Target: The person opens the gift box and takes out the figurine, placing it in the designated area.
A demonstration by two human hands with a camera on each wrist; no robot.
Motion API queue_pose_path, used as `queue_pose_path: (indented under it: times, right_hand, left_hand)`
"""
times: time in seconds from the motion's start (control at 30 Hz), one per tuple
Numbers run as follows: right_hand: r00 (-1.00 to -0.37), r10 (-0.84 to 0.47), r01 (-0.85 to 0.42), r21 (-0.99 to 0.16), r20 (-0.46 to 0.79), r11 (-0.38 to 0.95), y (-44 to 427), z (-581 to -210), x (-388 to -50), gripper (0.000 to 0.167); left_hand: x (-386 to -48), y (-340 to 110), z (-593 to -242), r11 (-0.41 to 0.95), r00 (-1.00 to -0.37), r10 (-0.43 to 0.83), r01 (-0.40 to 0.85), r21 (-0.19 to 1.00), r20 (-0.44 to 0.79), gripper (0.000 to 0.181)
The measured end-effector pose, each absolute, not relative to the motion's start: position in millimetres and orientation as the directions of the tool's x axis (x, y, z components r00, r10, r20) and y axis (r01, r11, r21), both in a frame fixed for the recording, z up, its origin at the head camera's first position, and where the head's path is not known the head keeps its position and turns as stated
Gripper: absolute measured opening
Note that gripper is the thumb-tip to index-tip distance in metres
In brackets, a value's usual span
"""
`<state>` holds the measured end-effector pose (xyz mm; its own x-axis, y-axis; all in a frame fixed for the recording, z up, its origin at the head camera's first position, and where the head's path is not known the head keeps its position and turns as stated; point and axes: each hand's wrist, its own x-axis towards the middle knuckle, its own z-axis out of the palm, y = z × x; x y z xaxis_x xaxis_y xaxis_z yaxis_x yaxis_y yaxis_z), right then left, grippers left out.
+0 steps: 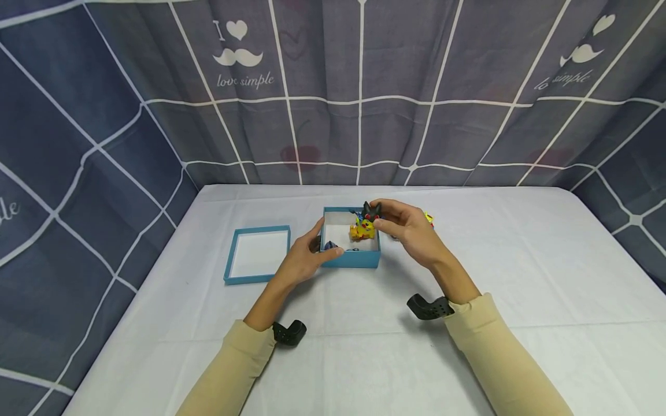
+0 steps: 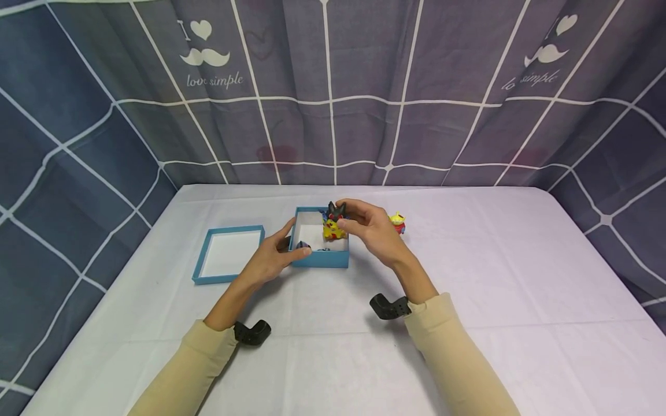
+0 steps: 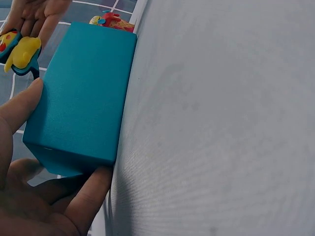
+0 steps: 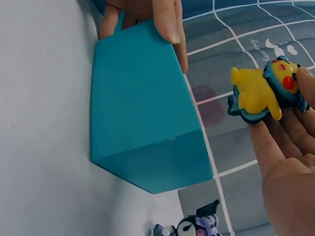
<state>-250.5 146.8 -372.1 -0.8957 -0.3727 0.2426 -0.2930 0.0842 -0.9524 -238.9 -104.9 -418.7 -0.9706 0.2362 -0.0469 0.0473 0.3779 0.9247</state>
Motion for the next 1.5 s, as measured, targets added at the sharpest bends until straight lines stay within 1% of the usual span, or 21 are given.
queue_pose_path:
  times: [0.4, 0.7, 0.77, 0.87, 1.03, 1.1, 1.5]
  right_hand:
    - [-0.905, -0.356, -0.289, -0.95, 0.232, 0.115, 166, -368, -248, 0.04]
    - [-0.913, -0.34, -0.294, -0.942, 0.227, 0.16, 184, -363, -249, 0.039]
    - [-0.911, -0.337, -0.303, -0.94, 0.238, 0.154, 189, -363, -249, 0.038]
    - [-0.906, -0.332, -0.312, -0.944, 0.262, 0.106, 199, -363, -247, 0.037]
    - [-0.905, -0.311, -0.295, -0.955, 0.29, -0.032, 219, -364, -242, 0.036]
    - [-0.904, -0.3, -0.301, -0.952, 0.304, -0.059, 227, -364, -239, 0.036]
    - [-0.92, -0.245, -0.292, -0.952, 0.307, -0.095, 265, -371, -229, 0.038]
  left_hand:
    - [-239, -105, -419, 0.373, -0.971, 0.234, 0.051, 0.927, -0.041, 0.088]
    - [-238, -108, -421, 0.377, -0.97, 0.239, 0.054, 0.924, -0.041, 0.09]
    - [-238, -108, -421, 0.378, -0.97, 0.24, 0.057, 0.924, -0.038, 0.089]
    - [-238, -108, -420, 0.376, -0.969, 0.244, 0.061, 0.925, -0.035, 0.088]
    - [-238, -106, -418, 0.38, -0.969, 0.243, 0.054, 0.923, -0.043, 0.087]
    - [-239, -106, -418, 0.382, -0.969, 0.243, 0.053, 0.923, -0.045, 0.087]
    - [-238, -105, -418, 0.408, -0.971, 0.235, 0.053, 0.911, -0.049, 0.089]
